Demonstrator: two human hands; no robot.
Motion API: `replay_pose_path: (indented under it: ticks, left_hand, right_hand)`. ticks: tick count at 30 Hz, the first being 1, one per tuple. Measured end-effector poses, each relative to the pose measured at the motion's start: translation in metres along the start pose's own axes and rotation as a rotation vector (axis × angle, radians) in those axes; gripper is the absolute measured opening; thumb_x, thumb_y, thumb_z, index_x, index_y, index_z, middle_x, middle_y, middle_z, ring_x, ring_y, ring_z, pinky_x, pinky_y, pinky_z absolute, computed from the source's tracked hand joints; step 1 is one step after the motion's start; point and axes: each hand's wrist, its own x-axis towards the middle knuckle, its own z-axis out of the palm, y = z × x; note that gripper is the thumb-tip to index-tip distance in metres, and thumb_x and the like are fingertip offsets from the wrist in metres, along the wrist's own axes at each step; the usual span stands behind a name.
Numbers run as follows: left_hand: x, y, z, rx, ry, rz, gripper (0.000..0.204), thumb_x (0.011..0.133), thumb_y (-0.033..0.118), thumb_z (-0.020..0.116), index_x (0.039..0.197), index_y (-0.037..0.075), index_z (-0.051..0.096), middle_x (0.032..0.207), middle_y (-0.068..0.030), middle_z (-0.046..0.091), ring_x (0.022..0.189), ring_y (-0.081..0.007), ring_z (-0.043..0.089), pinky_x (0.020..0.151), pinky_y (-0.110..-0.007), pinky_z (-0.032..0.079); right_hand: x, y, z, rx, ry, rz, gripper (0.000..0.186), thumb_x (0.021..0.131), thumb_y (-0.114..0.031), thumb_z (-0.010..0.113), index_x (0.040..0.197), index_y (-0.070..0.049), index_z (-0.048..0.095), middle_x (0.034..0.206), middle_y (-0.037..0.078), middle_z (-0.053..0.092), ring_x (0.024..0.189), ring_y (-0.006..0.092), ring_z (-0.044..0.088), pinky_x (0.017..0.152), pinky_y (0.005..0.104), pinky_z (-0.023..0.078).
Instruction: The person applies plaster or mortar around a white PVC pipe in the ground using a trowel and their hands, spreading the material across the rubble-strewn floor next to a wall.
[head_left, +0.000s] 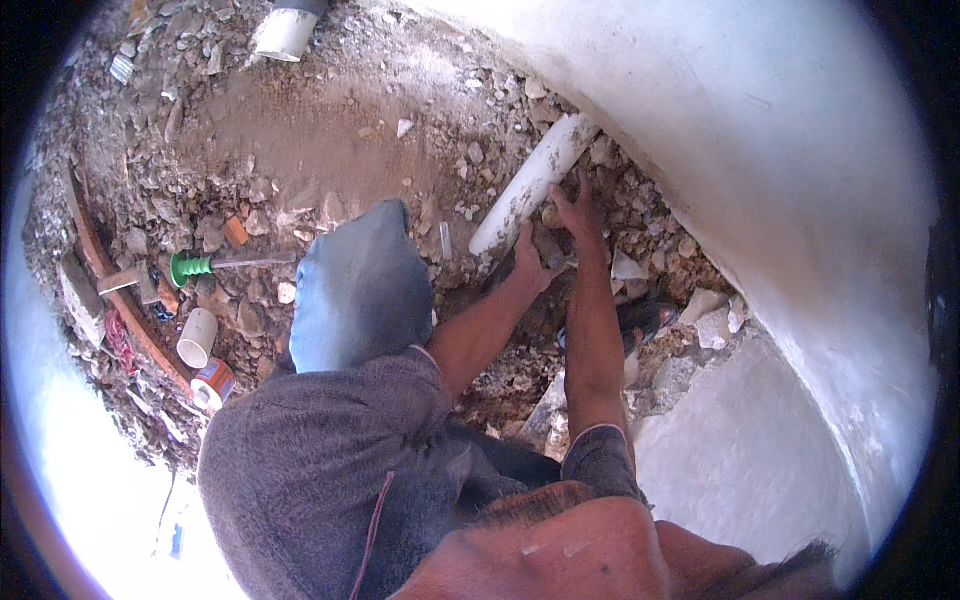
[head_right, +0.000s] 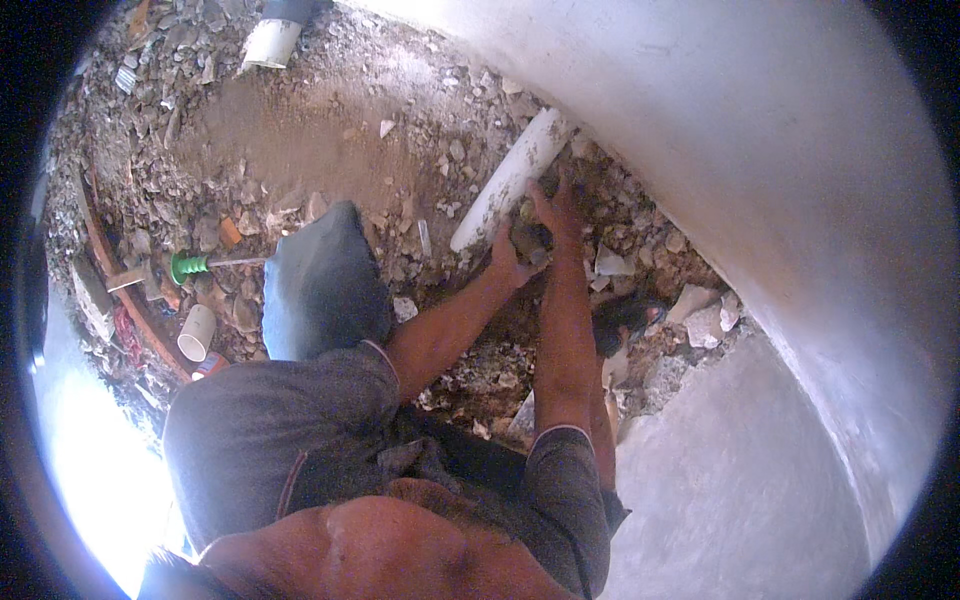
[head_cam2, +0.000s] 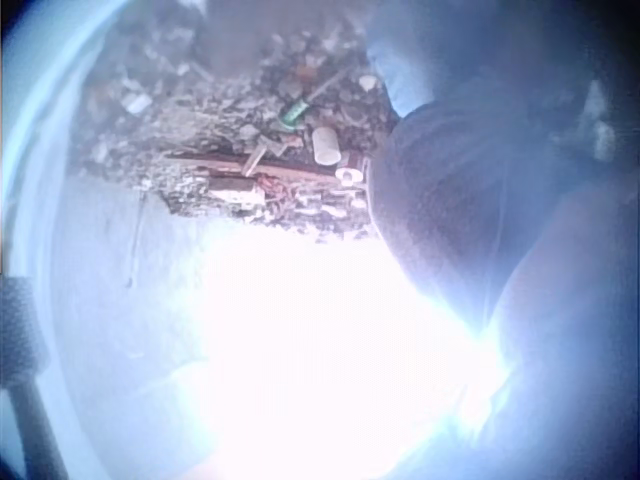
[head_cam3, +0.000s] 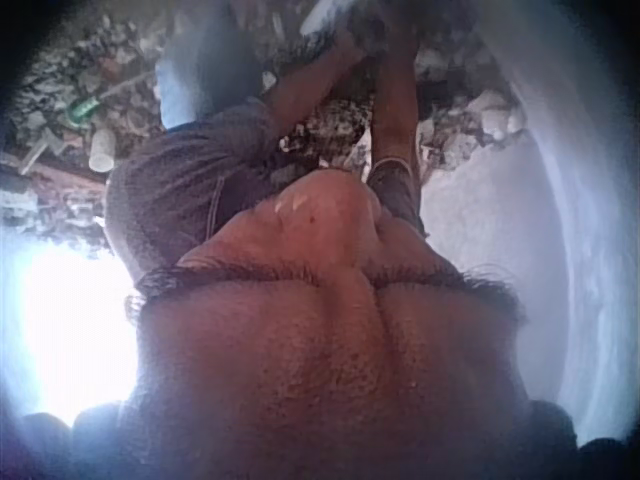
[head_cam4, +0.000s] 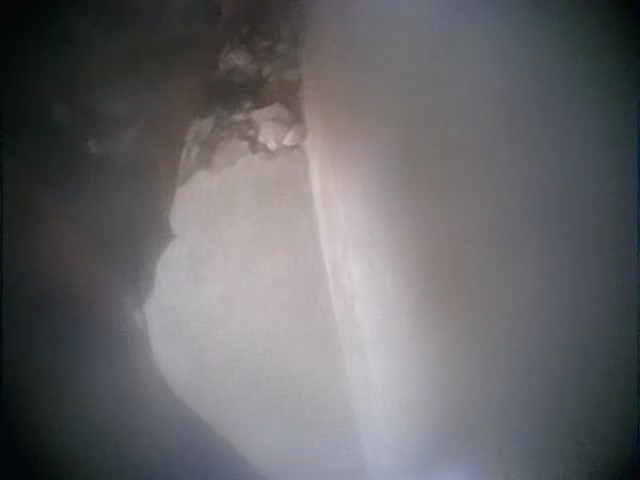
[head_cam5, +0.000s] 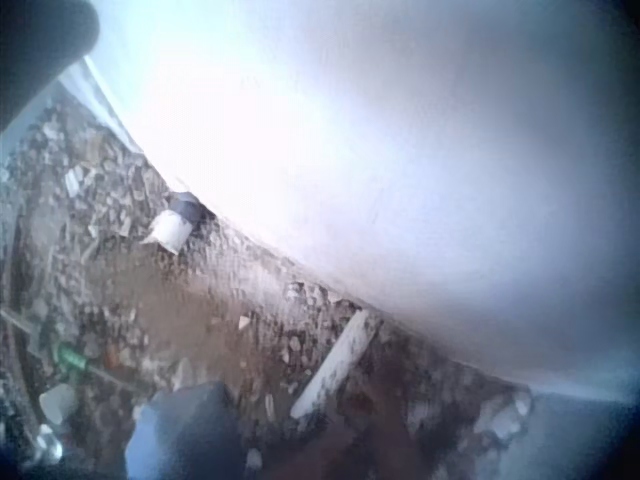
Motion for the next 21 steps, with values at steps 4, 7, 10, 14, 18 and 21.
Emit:
replay_pose_path:
  ticks: [4, 7, 10, 14, 18, 21]
  left_hand:
    - [-0.044, 0.006, 0.037, 0.128, 0.189, 0.029, 0.058, 0.088, 0.055, 0.032, 0.127, 0.014, 0.044, 0.125, -0.0102, 0.049, 0.112, -0.0309, 0.048, 0.094, -0.054, 0.036]
    - [-0.017, 0.015, -0.014, -0.074, -0.129, -0.056, 0.062, 0.084, 0.061, 0.031, 0.128, 0.019, 0.044, 0.13, -0.0094, 0.046, 0.118, -0.0308, 0.043, 0.097, -0.057, 0.031]
    - [-0.029, 0.017, 0.002, 0.093, -0.047, -0.101, 0.065, 0.084, 0.064, 0.029, 0.131, 0.021, 0.041, 0.134, -0.0087, 0.042, 0.121, -0.0304, 0.04, 0.099, -0.059, 0.027]
    - [-0.033, 0.016, -0.002, 0.234, 0.077, -0.104, 0.067, 0.085, 0.065, 0.03, 0.134, 0.02, 0.035, 0.133, -0.0074, 0.042, 0.121, -0.0283, 0.041, 0.099, -0.057, 0.028]
    - [-0.04, 0.015, -0.026, 0.367, 0.059, -0.117, 0.064, 0.085, 0.063, 0.036, 0.131, 0.019, 0.039, 0.128, -0.0085, 0.046, 0.118, -0.0286, 0.044, 0.095, -0.056, 0.033]
    - [-0.058, -0.003, 0.021, 0.562, -0.052, -0.166, 0.062, 0.085, 0.06, 0.036, 0.13, 0.018, 0.042, 0.129, -0.0105, 0.046, 0.117, -0.0311, 0.045, 0.094, -0.059, 0.033]
  right_hand:
    - [-0.015, 0.008, 0.001, -0.151, -0.108, 0.093, 0.078, 0.074, -0.051, 0.061, 0.136, -0.011, 0.034, 0.128, 0.025, 0.045, 0.119, 0.0417, 0.042, 0.098, 0.045, 0.035]
    - [-0.039, -0.01, 0.036, -0.192, -0.076, 0.069, 0.075, 0.077, -0.046, 0.06, 0.135, -0.006, 0.034, 0.128, 0.026, 0.045, 0.118, 0.0415, 0.043, 0.098, 0.0445, 0.035]
    - [-0.038, 0.005, 0.023, -0.183, -0.093, 0.031, 0.075, 0.077, -0.045, 0.059, 0.135, -0.004, 0.033, 0.128, 0.025, 0.045, 0.117, 0.0412, 0.044, 0.098, 0.0452, 0.035]
    - [-0.05, 0.022, 0.024, -0.245, -0.171, -0.009, 0.076, 0.077, -0.047, 0.058, 0.134, -0.002, 0.035, 0.127, 0.026, 0.046, 0.116, 0.0403, 0.045, 0.098, 0.0443, 0.035]
    - [-0.071, 0.022, 0.02, -0.109, -0.276, 0.194, 0.075, 0.077, -0.048, 0.059, 0.132, -0.001, 0.037, 0.123, 0.023, 0.05, 0.111, 0.0362, 0.05, 0.095, 0.0413, 0.037]
    - [-0.066, 0.094, 0.015, 0.024, 0.144, 0.039, 0.07, 0.077, -0.049, 0.058, 0.128, -0.004, 0.043, 0.116, 0.016, 0.054, 0.102, 0.0274, 0.054, 0.087, 0.0385, 0.042]
